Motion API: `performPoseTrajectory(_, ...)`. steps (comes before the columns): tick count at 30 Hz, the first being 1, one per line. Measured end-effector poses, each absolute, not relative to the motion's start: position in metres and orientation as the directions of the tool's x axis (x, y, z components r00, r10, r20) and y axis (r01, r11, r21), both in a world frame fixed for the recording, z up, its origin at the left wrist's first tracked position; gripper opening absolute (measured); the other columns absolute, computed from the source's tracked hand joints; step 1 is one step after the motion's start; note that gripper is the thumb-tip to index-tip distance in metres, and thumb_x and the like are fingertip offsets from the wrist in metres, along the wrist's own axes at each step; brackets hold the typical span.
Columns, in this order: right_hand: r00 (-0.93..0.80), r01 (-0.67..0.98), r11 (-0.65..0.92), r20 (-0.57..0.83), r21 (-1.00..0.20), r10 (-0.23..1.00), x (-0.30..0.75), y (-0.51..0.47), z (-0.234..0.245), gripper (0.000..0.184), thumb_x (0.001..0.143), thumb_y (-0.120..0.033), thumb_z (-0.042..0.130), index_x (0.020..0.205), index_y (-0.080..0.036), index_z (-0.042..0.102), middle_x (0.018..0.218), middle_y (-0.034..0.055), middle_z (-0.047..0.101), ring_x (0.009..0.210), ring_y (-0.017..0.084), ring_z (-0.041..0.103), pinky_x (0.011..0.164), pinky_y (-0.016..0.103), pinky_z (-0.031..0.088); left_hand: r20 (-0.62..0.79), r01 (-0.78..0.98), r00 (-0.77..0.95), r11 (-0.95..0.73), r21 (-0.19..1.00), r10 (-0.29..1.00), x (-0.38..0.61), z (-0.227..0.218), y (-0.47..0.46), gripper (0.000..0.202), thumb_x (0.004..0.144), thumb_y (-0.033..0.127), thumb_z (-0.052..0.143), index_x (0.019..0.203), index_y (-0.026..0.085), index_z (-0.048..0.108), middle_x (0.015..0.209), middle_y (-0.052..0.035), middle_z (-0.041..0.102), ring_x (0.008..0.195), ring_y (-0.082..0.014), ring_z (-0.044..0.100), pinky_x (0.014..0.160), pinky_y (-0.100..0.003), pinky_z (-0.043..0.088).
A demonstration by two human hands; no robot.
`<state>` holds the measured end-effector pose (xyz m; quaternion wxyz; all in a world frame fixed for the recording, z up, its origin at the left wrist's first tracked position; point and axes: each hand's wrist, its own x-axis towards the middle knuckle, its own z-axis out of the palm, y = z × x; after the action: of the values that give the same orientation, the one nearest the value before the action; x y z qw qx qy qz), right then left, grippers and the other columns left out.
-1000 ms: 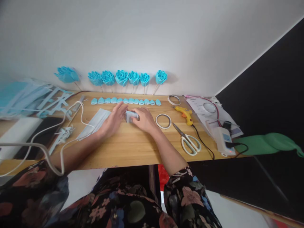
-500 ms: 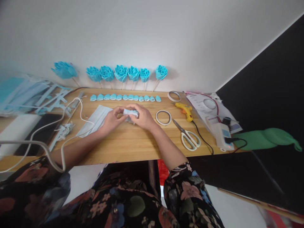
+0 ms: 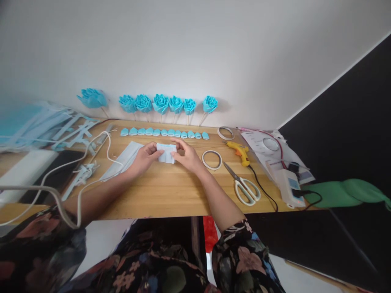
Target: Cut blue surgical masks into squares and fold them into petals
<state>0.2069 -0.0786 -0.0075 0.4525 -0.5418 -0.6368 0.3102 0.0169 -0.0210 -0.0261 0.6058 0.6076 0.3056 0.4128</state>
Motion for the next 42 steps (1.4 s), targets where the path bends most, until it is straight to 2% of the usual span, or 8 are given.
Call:
performPoseTrajectory(5,-0.006,0.545,0.254,0.299,-0.799,0.954,0.206,-0.078,-0.007,0.027,0.082,-0.030,0.062,0.104,-0.019,0.072,0.107,0.0069,0.073,0.099,0.022,0.066,0.094,0.036,0.049,0.162,-0.075,0.508,-0.144,0.987,0.846,0.015,-0.036,-0.013,0.026,0.077,0.040,0.074,0.085,0.017,0.065,0.076,0.0002,0.065,0.068,-0.0134,0.057,0.065,-0.027,0.045)
performPoseTrajectory(12,-0.070,0.611,0.246,0.258,-0.753,0.964,0.207,-0.073,-0.016,0.025,0.079,-0.027,0.062,0.099,-0.018,0.072,0.094,0.0050,0.073,0.083,0.019,0.064,0.080,0.031,0.048,0.177,0.139,0.558,-0.301,0.943,0.811,0.012,-0.032,-0.010,0.030,0.075,0.029,0.070,0.103,0.018,0.071,0.091,-0.0038,0.072,0.071,-0.0160,0.059,0.069,-0.029,0.045)
performPoseTrajectory(14,-0.075,0.616,0.249,0.260,-0.747,0.963,0.206,-0.074,-0.015,0.023,0.079,-0.028,0.062,0.098,-0.018,0.072,0.092,0.0041,0.073,0.083,0.019,0.063,0.079,0.030,0.047,0.179,0.159,0.555,-0.314,0.936,0.813,0.013,-0.030,-0.011,0.028,0.075,0.029,0.070,0.100,0.018,0.071,0.091,-0.0035,0.072,0.070,-0.0158,0.058,0.068,-0.029,0.044)
performPoseTrajectory(17,-0.075,0.641,0.231,0.239,-0.732,0.968,0.204,-0.075,-0.015,0.017,0.080,-0.029,0.061,0.088,-0.018,0.070,0.082,0.0022,0.070,0.074,0.017,0.059,0.071,0.028,0.045,0.182,0.214,0.531,-0.339,0.916,0.827,0.013,-0.031,-0.012,0.015,0.076,0.032,0.070,0.083,0.019,0.069,0.070,0.0007,0.063,0.063,-0.0151,0.051,0.063,-0.028,0.040)
performPoseTrajectory(20,-0.031,0.644,0.177,0.206,-0.744,0.978,0.204,-0.075,-0.018,0.017,0.081,-0.033,0.060,0.082,-0.018,0.067,0.073,0.0007,0.065,0.066,0.016,0.054,0.065,0.028,0.043,0.167,0.155,0.523,-0.286,0.946,0.836,0.013,-0.034,-0.012,0.020,0.078,0.037,0.069,0.074,0.018,0.064,0.066,0.0005,0.061,0.065,-0.0166,0.053,0.063,-0.028,0.040)
performPoseTrajectory(29,-0.022,0.184,0.090,0.087,-0.979,0.996,0.202,-0.073,-0.023,0.030,0.079,-0.042,0.068,0.096,-0.018,0.066,0.078,0.0005,0.068,0.068,0.015,0.058,0.063,0.028,0.048,0.099,-0.121,0.578,-0.035,0.992,0.810,0.012,-0.029,-0.012,0.037,0.077,0.046,0.076,0.097,0.016,0.068,0.087,-0.0051,0.071,0.072,-0.0179,0.061,0.063,-0.028,0.043)
performPoseTrajectory(35,0.020,0.023,0.043,0.043,-0.999,0.999,0.200,-0.073,-0.018,0.034,0.074,-0.045,0.072,0.099,-0.022,0.065,0.076,-0.0014,0.064,0.065,0.015,0.056,0.062,0.029,0.052,0.101,-0.235,0.603,0.055,0.970,0.791,0.010,-0.023,-0.012,0.031,0.075,0.042,0.080,0.088,0.017,0.068,0.076,-0.0009,0.065,0.065,-0.0125,0.053,0.061,-0.026,0.039)
performPoseTrajectory(42,0.011,-0.028,0.054,0.053,-0.998,0.999,0.200,-0.076,-0.014,0.017,0.076,-0.038,0.066,0.080,-0.022,0.063,0.070,-0.0018,0.059,0.065,0.014,0.057,0.065,0.031,0.053,0.090,-0.240,0.556,0.055,0.969,0.826,0.008,-0.020,-0.014,0.007,0.074,0.025,0.069,0.075,0.019,0.069,0.066,0.0000,0.061,0.061,-0.0129,0.052,0.062,-0.027,0.042)
